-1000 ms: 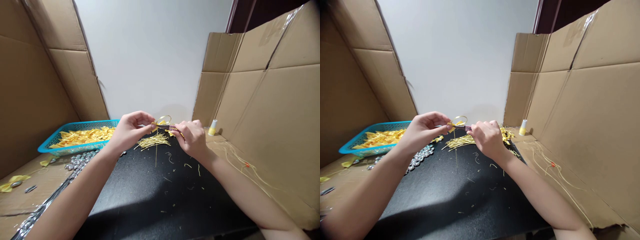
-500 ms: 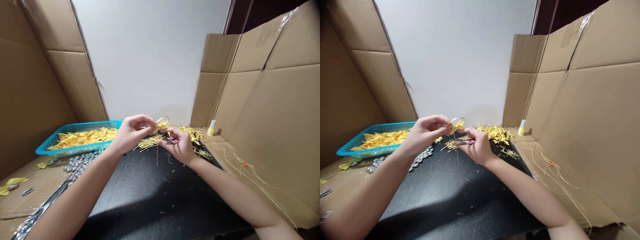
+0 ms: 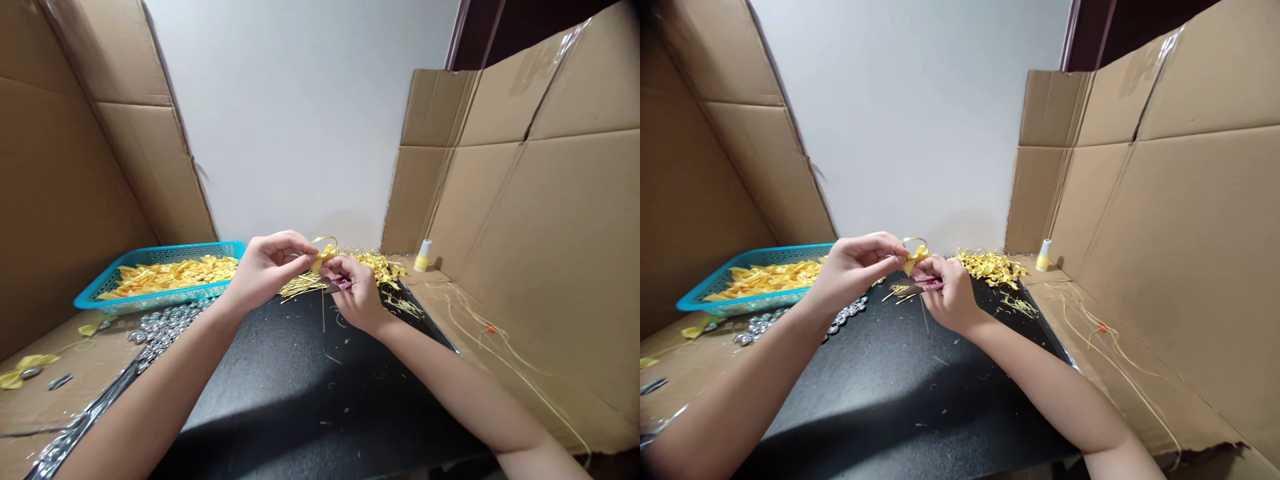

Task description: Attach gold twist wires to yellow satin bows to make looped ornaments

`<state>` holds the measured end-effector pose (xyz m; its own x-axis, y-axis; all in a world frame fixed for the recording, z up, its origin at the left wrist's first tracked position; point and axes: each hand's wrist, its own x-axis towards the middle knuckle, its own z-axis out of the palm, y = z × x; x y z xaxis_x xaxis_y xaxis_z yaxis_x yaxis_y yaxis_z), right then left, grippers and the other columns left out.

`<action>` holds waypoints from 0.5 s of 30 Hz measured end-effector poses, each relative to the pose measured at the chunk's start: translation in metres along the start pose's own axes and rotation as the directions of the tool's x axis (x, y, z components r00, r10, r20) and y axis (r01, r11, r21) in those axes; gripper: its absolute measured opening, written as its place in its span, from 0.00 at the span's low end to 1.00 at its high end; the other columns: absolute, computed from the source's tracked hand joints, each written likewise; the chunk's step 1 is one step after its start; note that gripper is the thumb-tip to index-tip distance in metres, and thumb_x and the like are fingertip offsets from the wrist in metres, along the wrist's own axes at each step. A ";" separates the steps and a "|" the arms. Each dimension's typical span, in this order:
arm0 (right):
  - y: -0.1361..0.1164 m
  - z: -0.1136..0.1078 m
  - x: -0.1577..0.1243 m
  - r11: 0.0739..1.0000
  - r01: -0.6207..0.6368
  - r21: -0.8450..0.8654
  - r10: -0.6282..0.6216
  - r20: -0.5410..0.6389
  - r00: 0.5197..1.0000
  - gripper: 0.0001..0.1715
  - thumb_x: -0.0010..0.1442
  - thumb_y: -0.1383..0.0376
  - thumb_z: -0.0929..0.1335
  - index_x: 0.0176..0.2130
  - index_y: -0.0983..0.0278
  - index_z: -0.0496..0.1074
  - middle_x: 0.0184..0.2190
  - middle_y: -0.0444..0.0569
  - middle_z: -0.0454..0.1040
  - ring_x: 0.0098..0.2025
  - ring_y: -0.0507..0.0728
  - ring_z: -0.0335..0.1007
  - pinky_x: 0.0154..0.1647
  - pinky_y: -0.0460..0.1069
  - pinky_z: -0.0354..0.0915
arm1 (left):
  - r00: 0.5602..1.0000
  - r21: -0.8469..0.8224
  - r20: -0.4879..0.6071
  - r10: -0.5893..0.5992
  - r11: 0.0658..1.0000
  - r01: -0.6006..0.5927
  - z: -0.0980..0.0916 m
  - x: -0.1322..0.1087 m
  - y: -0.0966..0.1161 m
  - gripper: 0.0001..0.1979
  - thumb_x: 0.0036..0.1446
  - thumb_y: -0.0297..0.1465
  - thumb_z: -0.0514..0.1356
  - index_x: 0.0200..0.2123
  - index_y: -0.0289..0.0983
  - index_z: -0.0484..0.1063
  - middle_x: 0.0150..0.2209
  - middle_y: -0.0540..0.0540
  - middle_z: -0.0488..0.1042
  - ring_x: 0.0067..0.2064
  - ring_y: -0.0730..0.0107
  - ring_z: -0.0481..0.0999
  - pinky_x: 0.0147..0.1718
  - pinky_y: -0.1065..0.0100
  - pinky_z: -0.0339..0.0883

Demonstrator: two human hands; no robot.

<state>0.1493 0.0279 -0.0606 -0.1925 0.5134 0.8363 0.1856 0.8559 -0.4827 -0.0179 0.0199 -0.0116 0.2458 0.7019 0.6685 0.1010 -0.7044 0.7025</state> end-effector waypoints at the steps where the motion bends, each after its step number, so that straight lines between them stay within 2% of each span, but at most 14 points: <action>1: -0.001 -0.001 0.000 1.000 0.010 0.001 -0.010 0.013 1.000 0.05 0.58 0.67 0.63 0.29 0.63 0.65 0.21 0.40 0.65 0.22 0.48 0.56 0.26 0.46 0.55 | 1.000 0.019 -0.016 0.021 1.000 -0.021 0.000 0.000 0.000 0.01 0.50 0.26 0.65 0.29 0.35 0.78 0.29 0.47 0.76 0.31 0.74 0.74 0.30 0.73 0.69; 6: -0.011 -0.003 -0.001 0.999 0.012 0.039 -0.014 0.067 0.998 0.05 0.57 0.70 0.62 0.29 0.62 0.62 0.21 0.39 0.62 0.22 0.47 0.51 0.25 0.47 0.52 | 0.990 0.096 -0.078 0.117 0.989 -0.110 0.002 -0.003 0.004 0.02 0.48 0.24 0.65 0.27 0.36 0.77 0.28 0.48 0.75 0.29 0.75 0.73 0.26 0.73 0.68; 10: -0.016 -0.004 -0.003 0.997 -0.008 0.082 -0.001 0.106 0.994 0.07 0.57 0.69 0.62 0.28 0.61 0.60 0.22 0.40 0.61 0.23 0.48 0.51 0.25 0.47 0.52 | 0.978 0.170 -0.100 0.183 0.972 -0.165 0.004 -0.006 0.009 0.07 0.46 0.20 0.64 0.28 0.36 0.78 0.29 0.48 0.75 0.30 0.75 0.74 0.27 0.73 0.70; 15: -0.016 -0.006 -0.005 0.993 -0.031 0.116 0.021 0.083 0.996 0.08 0.58 0.68 0.63 0.27 0.61 0.60 0.20 0.38 0.56 0.22 0.48 0.49 0.26 0.47 0.52 | 0.972 0.192 -0.102 0.211 0.963 -0.189 0.007 -0.008 0.012 0.08 0.45 0.19 0.63 0.28 0.36 0.78 0.29 0.48 0.75 0.30 0.76 0.74 0.28 0.74 0.71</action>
<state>0.1534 0.0114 -0.0552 -0.2684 0.5347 0.8013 0.0784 0.8412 -0.5350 -0.0121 0.0055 -0.0101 0.1620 0.5441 0.8233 0.2363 -0.8314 0.5029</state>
